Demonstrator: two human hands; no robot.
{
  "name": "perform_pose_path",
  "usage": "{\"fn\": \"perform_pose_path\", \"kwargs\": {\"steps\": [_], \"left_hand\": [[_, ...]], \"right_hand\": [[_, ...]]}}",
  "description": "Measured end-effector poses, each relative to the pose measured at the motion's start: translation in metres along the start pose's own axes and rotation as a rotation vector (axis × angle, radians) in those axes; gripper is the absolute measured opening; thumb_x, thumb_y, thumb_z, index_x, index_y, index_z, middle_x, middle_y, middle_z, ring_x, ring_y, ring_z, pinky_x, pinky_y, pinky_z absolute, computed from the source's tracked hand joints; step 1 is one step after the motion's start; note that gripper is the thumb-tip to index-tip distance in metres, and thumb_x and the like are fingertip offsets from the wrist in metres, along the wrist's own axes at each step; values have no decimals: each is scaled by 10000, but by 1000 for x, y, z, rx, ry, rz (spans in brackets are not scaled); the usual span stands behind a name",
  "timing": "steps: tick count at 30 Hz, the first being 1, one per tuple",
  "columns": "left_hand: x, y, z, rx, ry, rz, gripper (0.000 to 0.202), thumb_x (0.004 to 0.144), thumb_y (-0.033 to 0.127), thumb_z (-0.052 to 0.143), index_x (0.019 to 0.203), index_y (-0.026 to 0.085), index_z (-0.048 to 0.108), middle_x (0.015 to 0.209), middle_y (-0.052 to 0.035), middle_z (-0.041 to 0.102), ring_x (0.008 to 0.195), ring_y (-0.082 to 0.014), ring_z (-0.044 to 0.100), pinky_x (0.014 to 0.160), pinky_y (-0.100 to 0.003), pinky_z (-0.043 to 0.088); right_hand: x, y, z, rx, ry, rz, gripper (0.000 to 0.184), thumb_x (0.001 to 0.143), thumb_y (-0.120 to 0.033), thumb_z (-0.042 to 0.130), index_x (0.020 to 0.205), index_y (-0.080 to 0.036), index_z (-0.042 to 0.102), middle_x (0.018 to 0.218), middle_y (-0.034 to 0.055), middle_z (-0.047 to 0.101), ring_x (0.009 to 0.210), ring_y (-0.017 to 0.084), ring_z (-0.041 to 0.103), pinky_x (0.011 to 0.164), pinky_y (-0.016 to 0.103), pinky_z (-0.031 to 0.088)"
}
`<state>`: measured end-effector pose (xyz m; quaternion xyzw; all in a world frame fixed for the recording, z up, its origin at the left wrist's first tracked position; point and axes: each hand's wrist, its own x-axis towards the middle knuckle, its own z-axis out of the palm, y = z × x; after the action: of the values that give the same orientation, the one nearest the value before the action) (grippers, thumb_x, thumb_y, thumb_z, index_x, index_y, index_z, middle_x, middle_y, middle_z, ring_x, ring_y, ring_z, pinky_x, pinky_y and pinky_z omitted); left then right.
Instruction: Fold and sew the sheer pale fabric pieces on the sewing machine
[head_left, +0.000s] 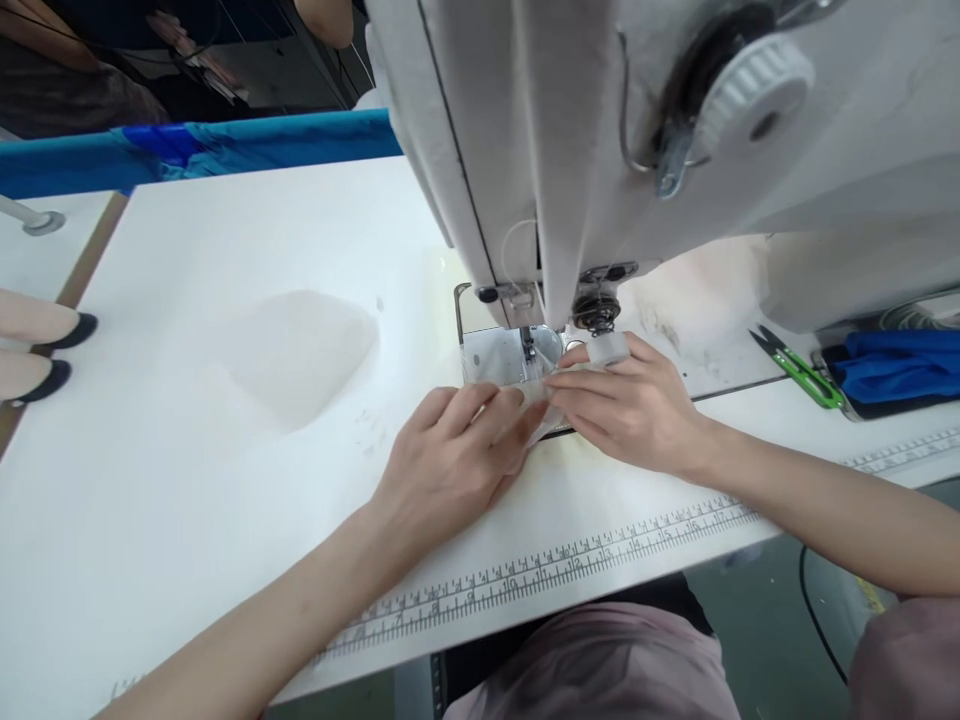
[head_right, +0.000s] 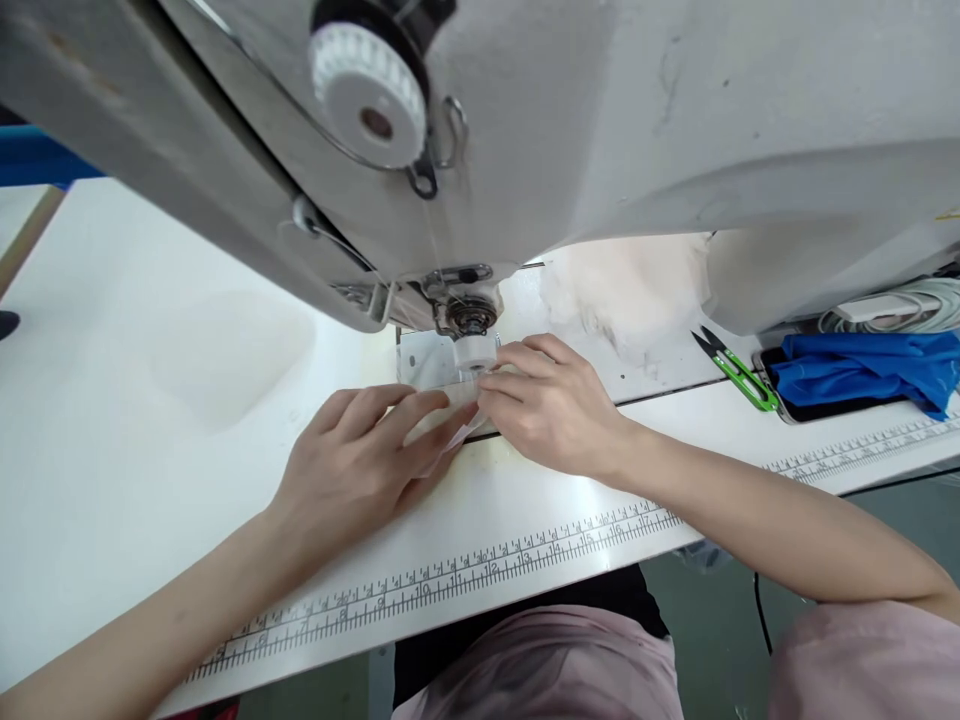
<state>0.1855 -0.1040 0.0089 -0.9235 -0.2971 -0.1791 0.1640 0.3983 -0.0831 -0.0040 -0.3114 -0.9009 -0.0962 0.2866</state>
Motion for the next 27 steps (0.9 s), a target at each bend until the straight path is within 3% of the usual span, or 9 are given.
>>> {"fn": "perform_pose_path", "kwargs": {"steps": [3,5,17,27], "left_hand": [[-1,5,-4,28,-55,-13,297,903,143,557,1195,172,599,1221,-85,645,1138,-255,587,848,-400,470],[-3,5,-4,8,-96,-23,318,921,141,534,1236,160,569,1254,-99,623,1223,-260,538,935,-421,440],[-1,-4,1,-46,-103,-60,331,927,146,506,1252,179,560,1225,-101,638,1228,-276,539,1011,-520,406],[3,-15,13,-46,-62,-116,280,935,181,508,1199,212,594,1224,-85,644,1204,-262,560,1041,-553,351]], "right_hand": [[0,0,0,8,-1,-8,183,876,-90,557,842,-190,706,933,-20,745,947,168,635,851,322,456],[-1,0,1,12,-1,-9,175,869,-80,563,856,-184,704,939,-22,744,938,165,637,860,318,461],[3,5,4,-107,13,-30,206,884,-70,548,816,-195,696,849,-23,745,790,136,633,790,317,433],[4,8,10,-194,-28,15,181,884,-74,561,869,-201,688,870,-11,743,912,166,629,856,344,416]]}}
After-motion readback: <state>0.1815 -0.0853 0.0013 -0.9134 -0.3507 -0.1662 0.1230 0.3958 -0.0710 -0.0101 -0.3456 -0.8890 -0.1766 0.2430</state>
